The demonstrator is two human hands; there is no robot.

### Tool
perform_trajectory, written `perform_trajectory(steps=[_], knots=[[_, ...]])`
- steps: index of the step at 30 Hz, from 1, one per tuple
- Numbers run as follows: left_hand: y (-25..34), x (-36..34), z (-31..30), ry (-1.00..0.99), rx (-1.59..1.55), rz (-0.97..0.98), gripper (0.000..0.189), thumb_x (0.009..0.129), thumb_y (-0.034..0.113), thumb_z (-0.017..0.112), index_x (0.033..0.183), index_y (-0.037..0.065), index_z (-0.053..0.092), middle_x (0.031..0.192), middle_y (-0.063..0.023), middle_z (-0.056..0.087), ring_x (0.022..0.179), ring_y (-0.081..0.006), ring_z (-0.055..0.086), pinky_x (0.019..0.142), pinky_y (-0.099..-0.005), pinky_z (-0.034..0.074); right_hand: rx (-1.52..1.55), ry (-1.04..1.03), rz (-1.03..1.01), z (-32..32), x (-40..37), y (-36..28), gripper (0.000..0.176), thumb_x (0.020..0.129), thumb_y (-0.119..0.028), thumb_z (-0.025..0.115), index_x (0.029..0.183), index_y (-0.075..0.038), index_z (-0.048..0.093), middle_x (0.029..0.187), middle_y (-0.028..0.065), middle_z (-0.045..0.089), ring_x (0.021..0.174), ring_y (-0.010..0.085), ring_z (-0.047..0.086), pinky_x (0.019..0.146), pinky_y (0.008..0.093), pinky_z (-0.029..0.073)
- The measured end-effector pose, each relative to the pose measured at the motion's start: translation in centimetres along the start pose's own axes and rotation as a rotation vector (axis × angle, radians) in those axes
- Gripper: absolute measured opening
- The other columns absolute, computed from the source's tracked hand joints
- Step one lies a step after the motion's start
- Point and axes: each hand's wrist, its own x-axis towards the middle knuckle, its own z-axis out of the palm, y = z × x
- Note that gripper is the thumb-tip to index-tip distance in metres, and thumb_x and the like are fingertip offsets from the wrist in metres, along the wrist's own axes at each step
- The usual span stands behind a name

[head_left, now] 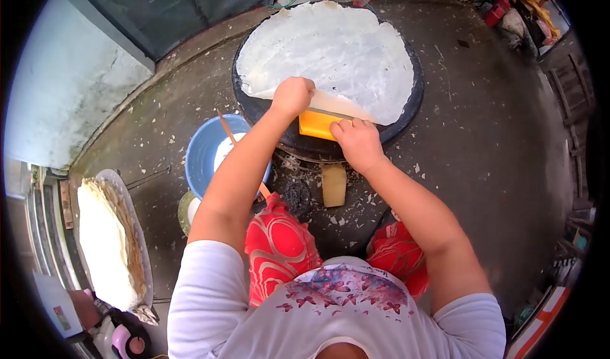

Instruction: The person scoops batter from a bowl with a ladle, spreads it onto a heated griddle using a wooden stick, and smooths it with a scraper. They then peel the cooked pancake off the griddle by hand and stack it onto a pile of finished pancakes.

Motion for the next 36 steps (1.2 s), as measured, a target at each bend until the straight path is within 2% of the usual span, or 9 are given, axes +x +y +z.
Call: perform_trajectory(steps=[5,8,11,15,20,24,29,35,36], knots=[[-1.1,1.4,-1.1,0.112,-0.045,0.008,0.017,0.071,0.015,0.062,0.083,0.004,0.065,0.072,-0.0178,0.061,0.067,-0.0308,0.06,0.064,-0.0367,0.048,0.129,-0.027,-0.109,0.4,0.7,-2.5,0.008,0.068,-0.013,0.052,0.076,-0.011,0.054,0.072,0.0033,0.054,0.069,0.022,0.055,0.064,0.0348,0.043],[-2.4,1.8,-1.6,0.086,-0.248,-0.085,0.019,0.071,0.013,0.063,0.084,-0.001,0.064,0.065,-0.0154,0.06,0.054,-0.0208,0.057,0.056,-0.0298,0.046,0.016,-0.016,-0.042,1.4,2.4,-0.7,0.009,0.069,-0.013,0.052,0.077,-0.011,0.055,0.072,0.0031,0.055,0.069,0.0211,0.056,0.063,0.0338,0.043],[-2.4,2.1,-1.8,0.105,-0.275,-0.092,0.02,0.071,0.014,0.063,0.085,-0.001,0.064,0.068,-0.0163,0.062,0.059,-0.0243,0.06,0.06,-0.0313,0.047,0.083,0.02,0.026,2.5,4.6,-1.0,0.005,0.069,-0.014,0.052,0.07,-0.012,0.057,0.067,0.0026,0.056,0.067,0.0207,0.056,0.06,0.0335,0.043],[-1.1,3.4,-2.4,0.133,-0.135,0.021,0.02,0.071,0.014,0.063,0.086,0.0,0.064,0.073,-0.0172,0.062,0.066,-0.0279,0.061,0.064,-0.0331,0.047,0.13,0.004,-0.123,3.4,6.0,-3.6,0.007,0.069,-0.014,0.052,0.07,-0.013,0.059,0.068,0.0032,0.057,0.068,0.0196,0.058,0.06,0.0331,0.043],[1.5,4.9,-4.5,0.127,-0.051,0.093,0.016,0.072,0.013,0.061,0.085,0.005,0.065,0.078,-0.016,0.063,0.071,-0.0317,0.06,0.068,-0.0364,0.047,-0.107,-0.075,0.179,4.7,8.5,-0.7,0.007,0.07,-0.013,0.052,0.074,-0.011,0.058,0.07,0.0036,0.058,0.068,0.0195,0.057,0.058,0.0331,0.043],[3.8,4.7,-5.9,0.19,0.088,0.286,0.011,0.071,0.008,0.058,0.08,0.006,0.064,0.075,-0.0135,0.061,0.076,-0.0307,0.058,0.068,-0.0375,0.047,0.033,-0.023,0.069,3.7,6.4,-1.5,0.008,0.069,-0.011,0.051,0.075,-0.011,0.056,0.071,0.0037,0.057,0.069,0.0197,0.056,0.057,0.0326,0.043],[4.8,0.6,-7.8,0.361,0.112,0.488,0.016,0.068,0.002,0.056,0.083,0.006,0.06,0.083,-0.0105,0.059,0.083,-0.0293,0.057,0.07,-0.0372,0.048,-0.079,0.002,0.215,2.0,2.6,3.9,0.007,0.069,-0.011,0.052,0.075,-0.01,0.055,0.071,0.0048,0.057,0.068,0.0215,0.056,0.06,0.0342,0.044],[1.5,-6.7,-2.3,0.336,0.063,0.395,0.027,0.065,-0.005,0.056,0.09,0.004,0.058,0.096,-0.0131,0.058,0.09,-0.0309,0.057,0.073,-0.0379,0.049,-0.129,-0.081,0.295,-3.5,-5.6,8.1,0.027,0.063,-0.01,0.06,0.09,-0.01,0.057,0.078,0.0023,0.056,0.073,0.0202,0.054,0.063,0.0326,0.043],[1.5,-7.0,-2.1,0.241,0.108,0.392,0.035,0.064,0.005,0.064,0.098,0.003,0.057,0.1,-0.0122,0.056,0.093,-0.0299,0.054,0.075,-0.0382,0.047,-0.119,-0.097,0.313,-4.2,-6.5,8.4,0.032,0.062,-0.01,0.063,0.093,-0.011,0.057,0.078,0.0021,0.056,0.073,0.0202,0.053,0.063,0.0324,0.043]])
